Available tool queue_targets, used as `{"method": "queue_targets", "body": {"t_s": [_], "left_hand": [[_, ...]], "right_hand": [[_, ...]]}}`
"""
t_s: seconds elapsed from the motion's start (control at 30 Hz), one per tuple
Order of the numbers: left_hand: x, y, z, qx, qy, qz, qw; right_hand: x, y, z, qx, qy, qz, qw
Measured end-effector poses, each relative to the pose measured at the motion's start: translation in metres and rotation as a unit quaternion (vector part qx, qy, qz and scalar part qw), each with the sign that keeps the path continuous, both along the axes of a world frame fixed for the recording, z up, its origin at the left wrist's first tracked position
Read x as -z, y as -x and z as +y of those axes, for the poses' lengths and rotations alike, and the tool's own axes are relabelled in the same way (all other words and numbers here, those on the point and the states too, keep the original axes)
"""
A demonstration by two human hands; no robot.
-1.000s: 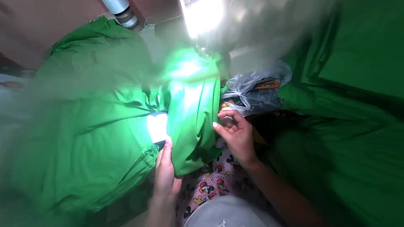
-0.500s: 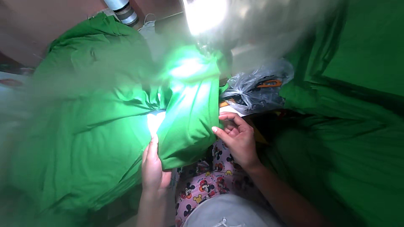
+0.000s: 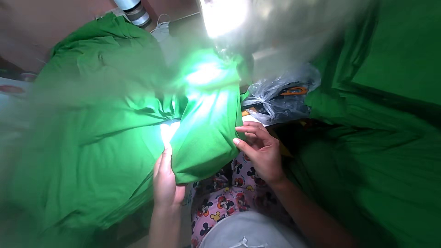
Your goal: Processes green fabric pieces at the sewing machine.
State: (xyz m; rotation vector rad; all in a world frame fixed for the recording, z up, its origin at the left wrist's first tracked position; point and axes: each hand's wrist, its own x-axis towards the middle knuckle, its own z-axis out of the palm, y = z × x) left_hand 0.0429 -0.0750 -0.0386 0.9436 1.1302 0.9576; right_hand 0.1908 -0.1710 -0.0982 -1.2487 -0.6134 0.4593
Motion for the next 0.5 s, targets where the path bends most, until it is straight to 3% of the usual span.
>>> {"method": "queue_targets", "body": {"t_s": [0.3,0.5], "left_hand": [[0.001,0.0,0.0,0.0,0.0,-0.004,1.0],[0.009,0.001,0.016,-0.024,-0.134,0.129,0.982]], "right_hand": [[0.003,0.011,-0.015,-0.047,0.051,0.011,0.998],[0.007,-0.003,-0.031,-0.011,0.028,-0.025,0.999]]}}
